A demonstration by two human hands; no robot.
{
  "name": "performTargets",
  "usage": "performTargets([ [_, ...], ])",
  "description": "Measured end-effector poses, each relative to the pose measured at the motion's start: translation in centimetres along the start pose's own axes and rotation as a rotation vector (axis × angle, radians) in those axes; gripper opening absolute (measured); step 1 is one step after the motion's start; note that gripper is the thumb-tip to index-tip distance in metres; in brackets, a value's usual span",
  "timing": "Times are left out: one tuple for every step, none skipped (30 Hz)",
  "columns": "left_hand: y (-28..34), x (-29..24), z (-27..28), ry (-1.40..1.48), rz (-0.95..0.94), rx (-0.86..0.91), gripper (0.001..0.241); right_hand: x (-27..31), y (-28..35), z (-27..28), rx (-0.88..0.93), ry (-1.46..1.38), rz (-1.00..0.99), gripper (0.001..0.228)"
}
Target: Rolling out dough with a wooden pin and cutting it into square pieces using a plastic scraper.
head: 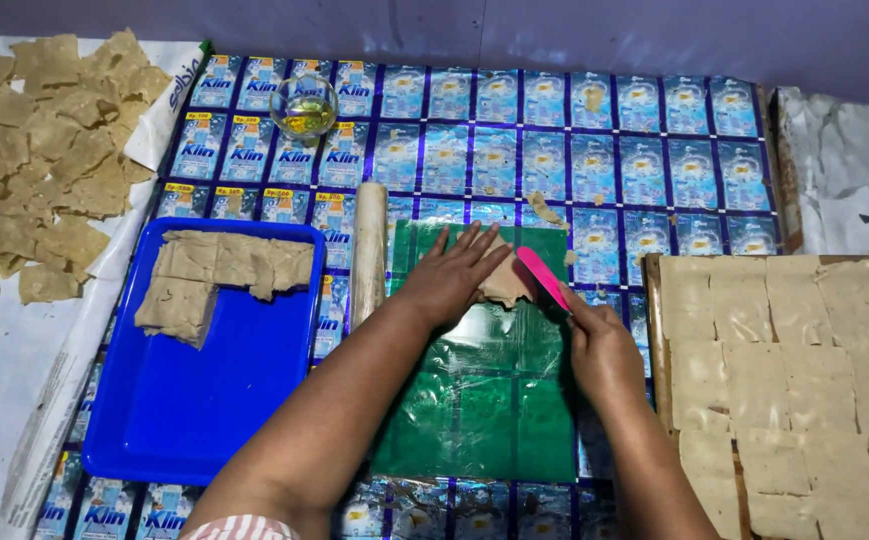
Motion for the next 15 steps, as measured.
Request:
performTargets([
  [0.8,-1.1,2.2,0.001,-0.001,0.002,0.085,0.6,-0.1,0.3,0.001,0.000,-0.003,0.049],
  [1.6,-2.1,4.2,-0.003,0.086,0.123,0.097,1.1,-0.1,0.5,0.001,0.035,-0.018,0.050],
  [2.4,-3.0,6.2,-0.007,0.175,0.243,0.110,1.7,-0.2,0.8,0.002,0.070,-0.034,0.052],
  [2.3,-3.6,6.1,-0.009,0.171,0.247,0.110,1.5,-0.3,0.5,0.001,0.068,-0.040,0.052],
  [2.3,-4.0,6.1,0.086,0.214,0.192,0.102,1.5,-0.3,0.1,0.002,0.081,-0.046,0.051],
  [2.4,-4.5,6.0,0.182,0.261,0.135,0.097,1.4,-0.4,-0.3,0.006,0.095,-0.049,0.050],
  [1.4,-3.3,2.8,0.182,0.262,0.136,0.097,1.5,-0.3,-1.1,0.007,0.094,-0.049,0.050],
  [0.3,-2.3,0.0,0.130,0.214,-0.005,0.095,1.5,-0.3,-1.7,0.021,0.112,-0.051,0.050],
  [-0.7,-1.2,-2.7,0.078,0.168,-0.147,0.094,1.6,-0.3,-2.4,0.035,0.131,-0.053,0.049],
  [-1.2,-0.6,-3.7,0.078,0.166,-0.147,0.094,1.4,-0.3,-2.9,0.034,0.131,-0.054,0.049],
  [-1.7,-0.1,-4.6,0.036,0.153,-0.206,0.093,1.1,-0.3,-3.4,0.042,0.136,-0.051,0.049],
  [-1.9,0.3,-5.5,-0.005,0.143,-0.263,0.092,1.0,-0.1,-3.9,0.054,0.142,-0.046,0.050],
  [-1.1,-0.2,-4.2,-0.005,0.145,-0.262,0.092,0.9,0.5,-3.8,0.055,0.142,-0.046,0.050],
  [-0.6,-0.4,-2.6,0.050,0.133,-0.179,0.093,1.0,0.5,-3.7,0.046,0.123,-0.041,0.050],
  [-0.1,-0.6,-1.1,0.105,0.121,-0.096,0.093,1.1,0.6,-3.6,0.037,0.104,-0.036,0.050],
])
Point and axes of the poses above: each hand's wrist, its own y-axis away from the middle knuckle, its own z-axis out of the back of the hand, x = y × z, the point moved 2 cm from there along -y, towards the middle knuckle, and after that the axes turned 7 degrees about x, right-handed, at the moved point
